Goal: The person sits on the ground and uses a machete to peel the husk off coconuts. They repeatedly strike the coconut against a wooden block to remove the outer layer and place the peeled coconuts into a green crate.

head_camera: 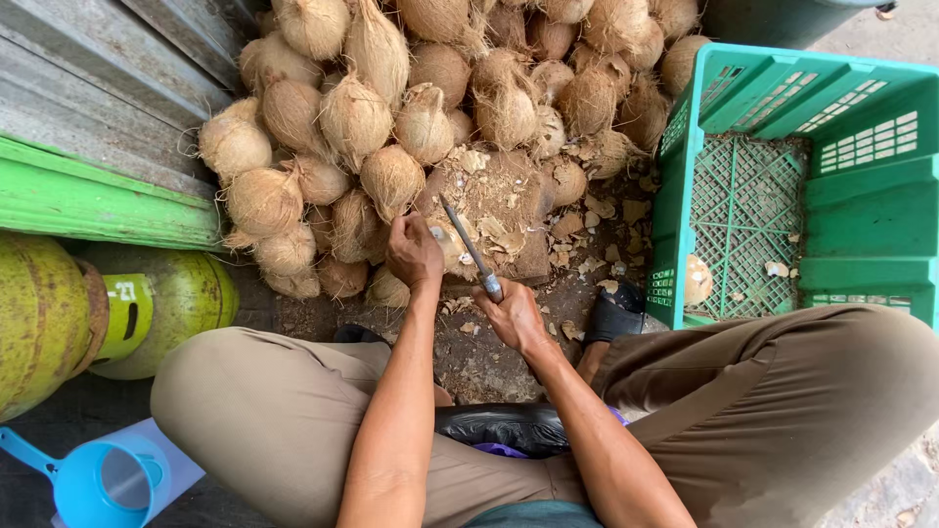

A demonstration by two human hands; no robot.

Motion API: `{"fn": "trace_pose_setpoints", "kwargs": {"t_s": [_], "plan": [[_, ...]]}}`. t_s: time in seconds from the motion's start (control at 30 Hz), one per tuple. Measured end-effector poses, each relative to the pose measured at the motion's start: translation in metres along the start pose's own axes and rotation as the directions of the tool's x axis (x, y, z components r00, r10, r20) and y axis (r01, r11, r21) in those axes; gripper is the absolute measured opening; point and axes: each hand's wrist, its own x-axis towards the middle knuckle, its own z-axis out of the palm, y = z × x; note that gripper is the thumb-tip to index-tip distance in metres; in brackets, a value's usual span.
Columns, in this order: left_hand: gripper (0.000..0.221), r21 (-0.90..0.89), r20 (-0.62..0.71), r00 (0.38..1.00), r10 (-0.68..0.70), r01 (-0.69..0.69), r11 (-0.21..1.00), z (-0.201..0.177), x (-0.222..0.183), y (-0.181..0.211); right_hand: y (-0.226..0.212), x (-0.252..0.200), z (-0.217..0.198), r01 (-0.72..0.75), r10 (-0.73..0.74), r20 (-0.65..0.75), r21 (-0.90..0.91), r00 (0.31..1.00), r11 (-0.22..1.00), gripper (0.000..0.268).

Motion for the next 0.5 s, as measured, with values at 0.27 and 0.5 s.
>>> {"fn": "trace_pose_setpoints", "kwargs": {"t_s": [0.27, 0.5], "plan": [[0.029, 0.094, 0.046, 0.997, -0.058, 0.054, 0.994, -0.003, -0.007, 0.011, 0.018, 0.009, 0.013, -0.002, 0.001, 0.037, 0.028, 0.999, 1.000, 0.034], [0.018, 0.045, 0.010, 0.994, 0.107, -0.108, 0.993, -0.010, -0.010, 0.005, 0.022, 0.009, 0.009, -0.063, 0.069, 0.063, -0.096, 0.996, 0.993, 0.036]]}}
